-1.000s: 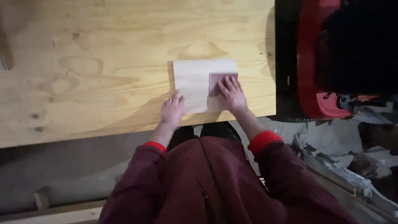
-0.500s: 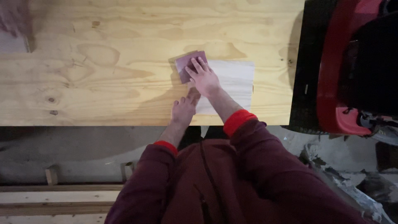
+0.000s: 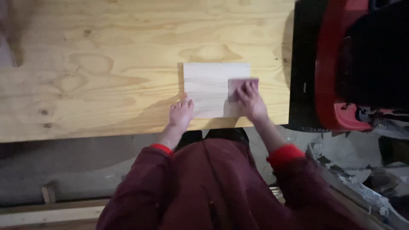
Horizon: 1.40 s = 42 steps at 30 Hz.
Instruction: The person sands a small rectangular wooden board on a workbench using a sanding block. They repeatedly rub the sanding block across the surface of the board, moving it back and forth to smooth the wood.
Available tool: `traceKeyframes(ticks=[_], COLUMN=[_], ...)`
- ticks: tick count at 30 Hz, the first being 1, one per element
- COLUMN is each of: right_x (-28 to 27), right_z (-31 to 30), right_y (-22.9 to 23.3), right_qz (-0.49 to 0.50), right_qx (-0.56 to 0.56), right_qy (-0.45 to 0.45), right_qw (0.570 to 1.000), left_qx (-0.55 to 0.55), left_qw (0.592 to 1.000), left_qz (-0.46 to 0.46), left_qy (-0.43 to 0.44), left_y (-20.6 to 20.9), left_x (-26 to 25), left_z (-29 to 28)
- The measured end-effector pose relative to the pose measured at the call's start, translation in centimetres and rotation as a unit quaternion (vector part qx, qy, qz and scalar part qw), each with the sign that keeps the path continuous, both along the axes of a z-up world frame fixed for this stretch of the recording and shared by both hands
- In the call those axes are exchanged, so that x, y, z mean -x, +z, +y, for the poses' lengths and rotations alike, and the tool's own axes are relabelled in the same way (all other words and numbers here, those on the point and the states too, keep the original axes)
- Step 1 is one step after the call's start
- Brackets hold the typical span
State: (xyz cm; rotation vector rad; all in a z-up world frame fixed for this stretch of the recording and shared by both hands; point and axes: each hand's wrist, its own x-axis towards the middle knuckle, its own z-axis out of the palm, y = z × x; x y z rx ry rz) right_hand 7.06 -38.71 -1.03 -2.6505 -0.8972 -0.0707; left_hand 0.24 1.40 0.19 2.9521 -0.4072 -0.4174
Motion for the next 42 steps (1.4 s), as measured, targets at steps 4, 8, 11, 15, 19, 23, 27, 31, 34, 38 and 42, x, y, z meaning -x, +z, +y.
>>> traceKeyframes(ticks=[4, 8, 11, 15, 19, 23, 27, 31, 34, 38, 42], right_x=[8.8, 9.9, 7.8, 7.3, 10.1, 10.5, 6.7, 3.5, 5.8, 10.5, 11.7], right_z=[2.0, 5.1, 5.5, 3.0, 2.4, 5.7, 6.7, 3.8, 2.5, 3.9, 8.4], right_y=[3.8, 4.1, 2.1, 1.2, 2.0, 2.9, 1.2, 1.7, 2.6, 3.1, 2.6], right_qz=[-0.005, -0.007, -0.02, -0.036, -0.048, -0.008, -0.021, -0.052, -0.028, -0.028, -0.018], right_qx=[-0.017, 0.022, 0.034, 0.028, 0.039, 0.039, 0.003, -0.06, 0.02, 0.019, 0.027], right_qy=[-0.055, -0.086, -0.095, -0.154, -0.169, -0.106, -0.074, -0.059, -0.142, -0.111, -0.1], right_qw=[0.998, 0.996, 0.995, 0.987, 0.984, 0.994, 0.997, 0.995, 0.989, 0.993, 0.994], left_qx=[-0.011, -0.019, -0.005, 0.011, 0.0, 0.002, -0.001, 0.007, 0.013, 0.008, 0.016], left_qw=[1.0, 0.999, 0.998, 0.997, 0.998, 0.997, 0.997, 0.997, 0.996, 0.995, 0.994], left_qz=[0.02, 0.026, 0.055, 0.073, 0.06, 0.074, 0.079, 0.079, 0.089, 0.102, 0.107], left_qy=[-0.015, -0.025, -0.016, -0.005, -0.014, -0.009, -0.009, -0.003, 0.004, 0.017, 0.028], left_y=[-1.3, -0.3, 4.1, 2.5, 4.1, 4.8, 5.4, 4.9, 5.2, 6.0, 7.0], left_x=[-0.4, -0.3, -0.8, -0.7, -1.0, -0.9, -1.1, -0.7, -0.7, -0.5, -0.5], left_z=[0.5, 0.8, 0.7, 1.2, 1.3, 1.3, 1.0, 1.3, 1.0, 1.0, 0.6])
